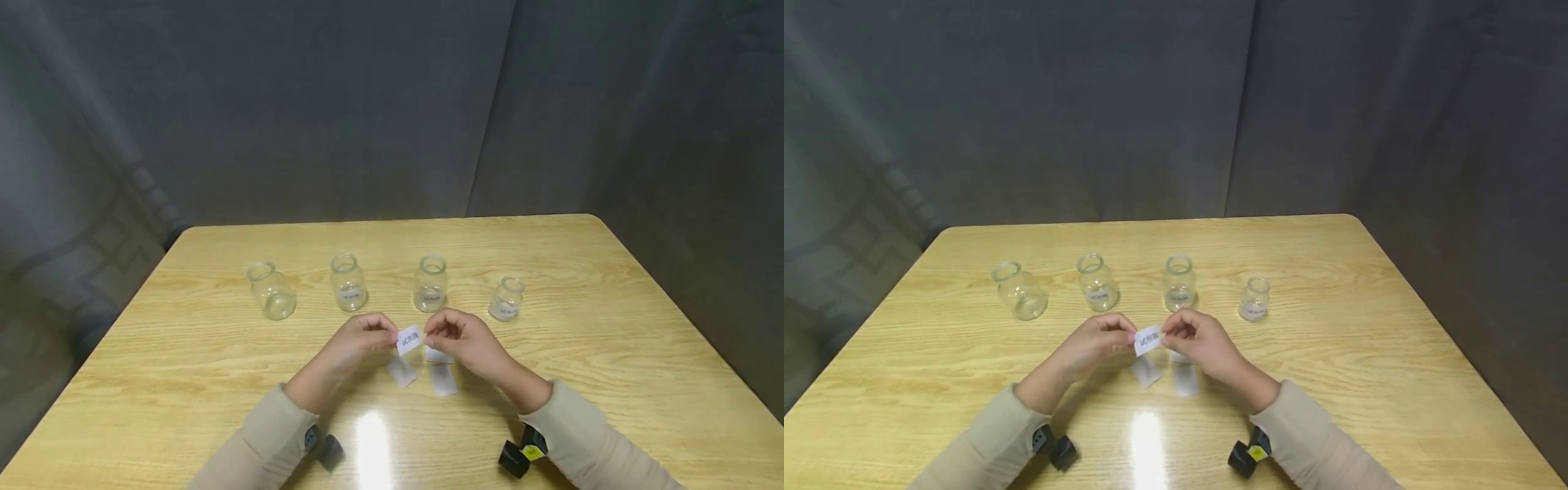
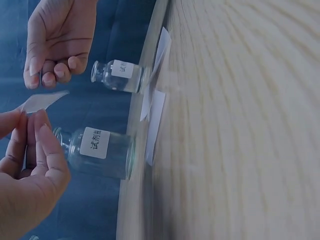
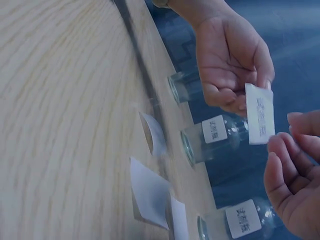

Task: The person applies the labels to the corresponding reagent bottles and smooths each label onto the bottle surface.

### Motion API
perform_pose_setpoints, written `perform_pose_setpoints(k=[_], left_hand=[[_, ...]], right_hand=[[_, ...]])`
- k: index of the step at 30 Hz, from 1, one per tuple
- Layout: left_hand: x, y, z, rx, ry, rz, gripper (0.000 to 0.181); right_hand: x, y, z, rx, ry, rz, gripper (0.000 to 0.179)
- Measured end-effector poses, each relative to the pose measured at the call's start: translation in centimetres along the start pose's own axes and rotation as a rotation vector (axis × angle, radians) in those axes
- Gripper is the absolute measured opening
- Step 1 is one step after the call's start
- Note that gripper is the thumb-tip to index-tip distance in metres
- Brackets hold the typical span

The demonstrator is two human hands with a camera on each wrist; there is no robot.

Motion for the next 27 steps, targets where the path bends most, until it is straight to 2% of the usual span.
perform_pose_setpoints(k=[4,7,15,27], left_hand=[[0.4,0.0,0.1,0.004,0.017,-0.006,0.003],[0.9,0.1,0.2,0.003,0.037,-0.013,0.005],[1.6,0.5,0.2,-0.020,0.061,-0.017,0.008],[1.5,0.8,0.2,-0.021,0.095,-0.014,0.006]], right_hand=[[1.4,-0.2,0.3,0.003,0.077,0.002,0.016],[2.0,-0.4,0.3,0.016,0.102,0.017,0.018],[2.5,-0.6,0.2,0.037,0.092,0.021,0.019],[2.8,-0.4,0.1,0.023,0.078,0.018,0.019]])
Point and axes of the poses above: each hand's wrist, its own z-axis towards the middle knuckle, its own x-axis out of the palm, y = z × x, the point moved 9 cm from there along z, towards the middle knuckle, and after that the axes turned 1 degree about y, right-handed, at the moved point
